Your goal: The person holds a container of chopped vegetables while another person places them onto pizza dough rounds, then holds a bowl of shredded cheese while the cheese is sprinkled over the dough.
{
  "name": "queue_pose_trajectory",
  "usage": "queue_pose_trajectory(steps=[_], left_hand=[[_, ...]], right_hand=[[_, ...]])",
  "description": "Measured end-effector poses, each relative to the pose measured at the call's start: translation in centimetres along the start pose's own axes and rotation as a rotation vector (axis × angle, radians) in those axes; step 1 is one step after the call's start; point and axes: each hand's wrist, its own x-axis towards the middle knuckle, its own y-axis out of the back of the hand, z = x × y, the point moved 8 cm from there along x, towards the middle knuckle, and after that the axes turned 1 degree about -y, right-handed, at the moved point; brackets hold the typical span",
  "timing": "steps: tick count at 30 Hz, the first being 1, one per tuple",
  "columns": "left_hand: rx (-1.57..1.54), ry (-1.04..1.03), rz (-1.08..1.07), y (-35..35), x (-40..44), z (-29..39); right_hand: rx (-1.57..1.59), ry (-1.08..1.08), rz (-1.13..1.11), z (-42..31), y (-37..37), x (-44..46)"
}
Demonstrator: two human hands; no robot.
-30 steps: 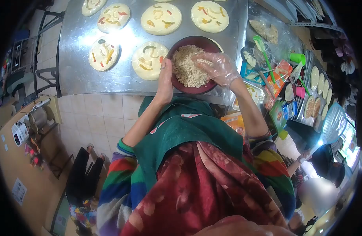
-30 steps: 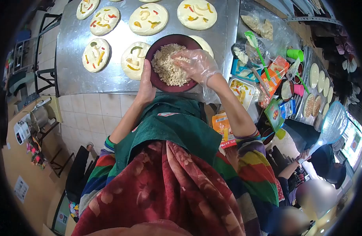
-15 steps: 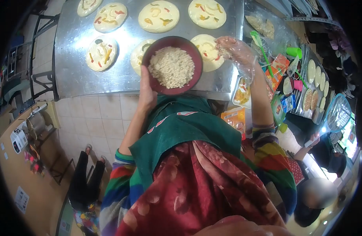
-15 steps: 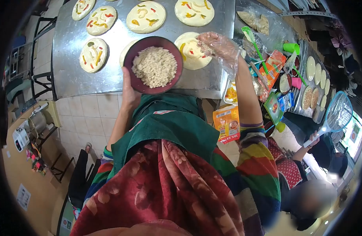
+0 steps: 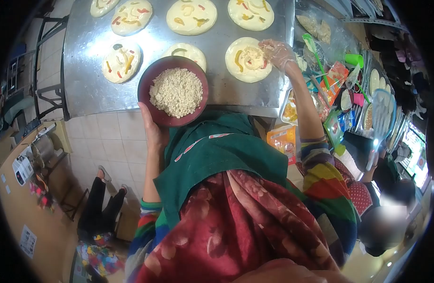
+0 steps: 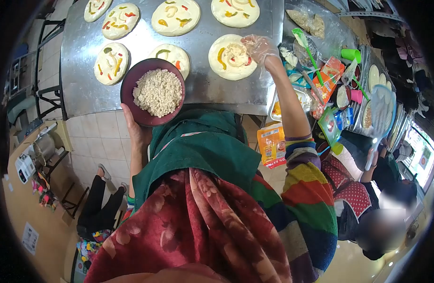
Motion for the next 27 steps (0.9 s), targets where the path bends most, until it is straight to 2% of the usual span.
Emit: queue_pose_trajectory(steps=[1, 7, 10, 13, 19, 22, 25, 27], left_hand=[[-0.002, 0.005, 0.004, 0.0, -0.2, 0.0], [-0.014, 0.015, 0.029, 0.1, -0.9, 0.3], [-0.017, 0.004, 0.024, 0.2, -0.9, 0.4], [-0.033, 0.011, 0.019, 0.5, -1.0, 0.4], [-0.041, 0.020, 0.027, 1.3, -1.0, 0.8], [-0.031, 0.030, 0.015, 1.9, -0.9, 1.0], [-0.034, 0.044, -0.020, 2.5, -0.5, 1.3], [-0.019, 0.048, -0.026, 3.1, -0.2, 1.6]], right_hand=[[0.008, 0.064, 0.046, -0.2, 0.1, 0.1], [0.009, -0.181, -0.047, -2.5, 0.1, -1.0], [-0.204, 0.108, 0.086, -3.4, -0.6, 0.1], [-0.212, 0.196, 0.161, -3.6, -1.7, 1.1], [-0.022, 0.131, 0.215, -3.2, -4.7, 1.4], [-0.098, 0.233, 0.200, -4.6, -5.4, 0.2], [0.020, 0.211, 0.202, -4.0, -5.2, -0.1], [-0.086, 0.057, 0.109, -3.5, -4.4, 0.8]])
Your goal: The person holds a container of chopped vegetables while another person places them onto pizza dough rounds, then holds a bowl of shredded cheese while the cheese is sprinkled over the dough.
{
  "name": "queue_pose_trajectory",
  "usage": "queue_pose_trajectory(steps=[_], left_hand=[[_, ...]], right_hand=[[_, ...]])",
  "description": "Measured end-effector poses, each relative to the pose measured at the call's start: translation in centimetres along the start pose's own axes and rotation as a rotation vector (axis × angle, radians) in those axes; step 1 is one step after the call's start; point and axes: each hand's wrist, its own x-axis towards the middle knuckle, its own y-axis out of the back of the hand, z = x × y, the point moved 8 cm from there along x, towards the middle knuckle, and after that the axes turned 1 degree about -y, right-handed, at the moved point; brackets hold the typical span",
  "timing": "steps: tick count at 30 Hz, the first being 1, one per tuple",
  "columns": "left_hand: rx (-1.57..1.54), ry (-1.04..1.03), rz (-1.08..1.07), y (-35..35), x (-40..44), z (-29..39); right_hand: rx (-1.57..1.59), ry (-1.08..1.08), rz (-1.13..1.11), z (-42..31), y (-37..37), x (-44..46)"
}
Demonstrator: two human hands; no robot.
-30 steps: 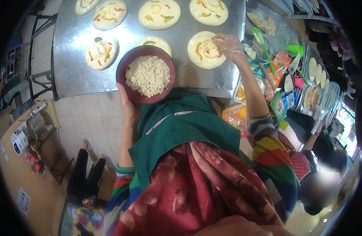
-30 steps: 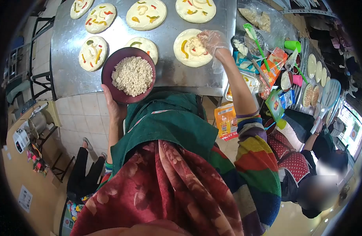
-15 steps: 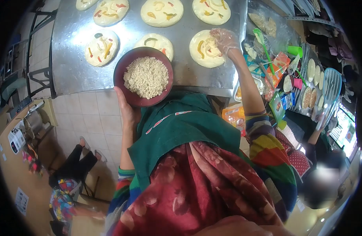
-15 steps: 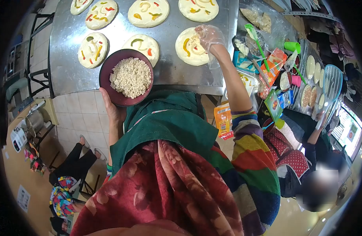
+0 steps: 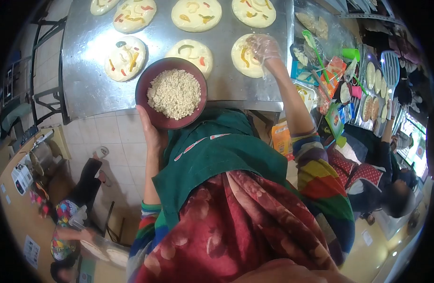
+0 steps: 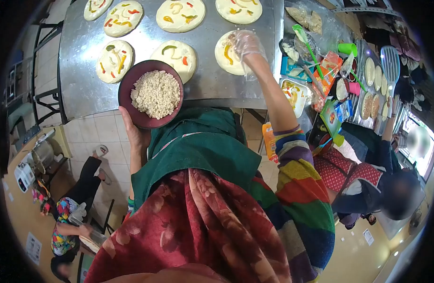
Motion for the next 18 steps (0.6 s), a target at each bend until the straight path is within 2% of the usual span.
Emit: queue_pose_trajectory(steps=[1, 3, 5, 8, 9, 12, 13, 18], left_hand=[[0.003, -0.002, -0.005, 0.2, 0.1, 0.3], [0.009, -0.006, -0.016, 0.6, 0.3, 0.8], [0.023, 0.006, -0.025, 1.0, 0.3, 1.5], [0.059, 0.010, -0.028, 1.4, 0.5, 2.7], [0.074, 0.008, -0.028, 1.5, 0.5, 3.0], [0.093, 0.023, -0.072, 1.8, 0.8, 4.0], [0.102, 0.021, -0.080, 2.0, 1.0, 4.1], [0.136, 0.019, -0.120, 2.5, 1.3, 5.0]], right_hand=[[-0.052, -0.074, -0.050, 0.4, 0.4, 0.2], [-0.120, 0.008, -0.037, 1.2, 1.7, -0.1], [-0.041, -0.030, -0.036, 3.1, 2.7, -1.1], [0.311, -0.264, -0.047, 6.9, 2.3, -3.2], [0.291, -0.226, -0.012, 4.7, 3.3, -4.7], [0.222, -0.238, 0.102, 4.0, 3.3, -6.0], [0.043, -0.212, 0.127, 2.8, 4.0, -6.2], [0.078, -0.321, 0.216, 5.1, 4.2, -5.7]])
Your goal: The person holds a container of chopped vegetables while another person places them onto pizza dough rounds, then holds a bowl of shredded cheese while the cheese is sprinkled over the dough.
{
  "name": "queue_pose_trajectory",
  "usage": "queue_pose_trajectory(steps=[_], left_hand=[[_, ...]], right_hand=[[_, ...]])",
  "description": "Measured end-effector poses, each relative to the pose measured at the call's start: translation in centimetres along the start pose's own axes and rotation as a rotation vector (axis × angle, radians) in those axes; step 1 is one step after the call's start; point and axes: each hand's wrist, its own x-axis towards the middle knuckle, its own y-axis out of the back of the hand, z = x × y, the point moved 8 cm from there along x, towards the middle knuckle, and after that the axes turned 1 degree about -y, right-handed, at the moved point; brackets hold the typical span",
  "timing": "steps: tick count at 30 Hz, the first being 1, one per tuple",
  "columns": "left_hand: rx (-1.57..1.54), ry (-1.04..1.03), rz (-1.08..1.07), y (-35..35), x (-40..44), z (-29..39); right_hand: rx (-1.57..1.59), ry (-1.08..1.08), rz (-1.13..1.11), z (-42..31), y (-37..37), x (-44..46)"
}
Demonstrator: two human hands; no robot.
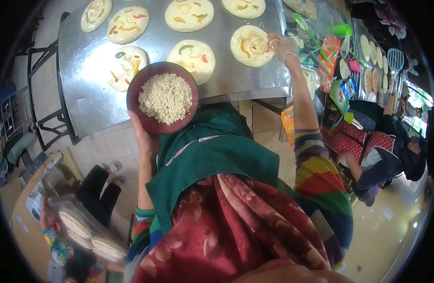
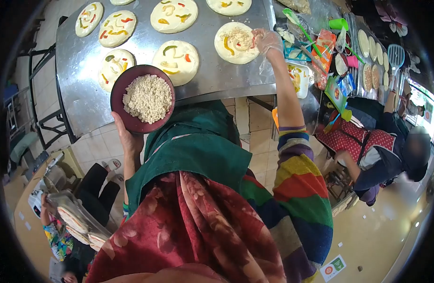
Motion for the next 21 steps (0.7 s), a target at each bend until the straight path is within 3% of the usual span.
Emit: queue_pose_trajectory(steps=[6, 12, 18, 21], left_hand=[[-0.002, 0.037, 0.022, 0.6, -0.2, 0.5], [0.039, 0.054, -0.009, 0.6, -0.1, 0.8], [0.043, 0.063, -0.035, 0.6, -0.1, 0.9], [0.051, 0.067, -0.022, 0.6, -0.1, 1.0]], right_hand=[[-0.039, -0.139, -0.040, 2.9, 0.3, 0.1], [0.085, -0.028, 0.047, 3.0, -0.6, 1.2], [-0.254, 0.006, 0.061, -2.2, -0.3, 2.2], [-0.128, 0.056, 0.042, -3.2, -1.2, 2.7]])
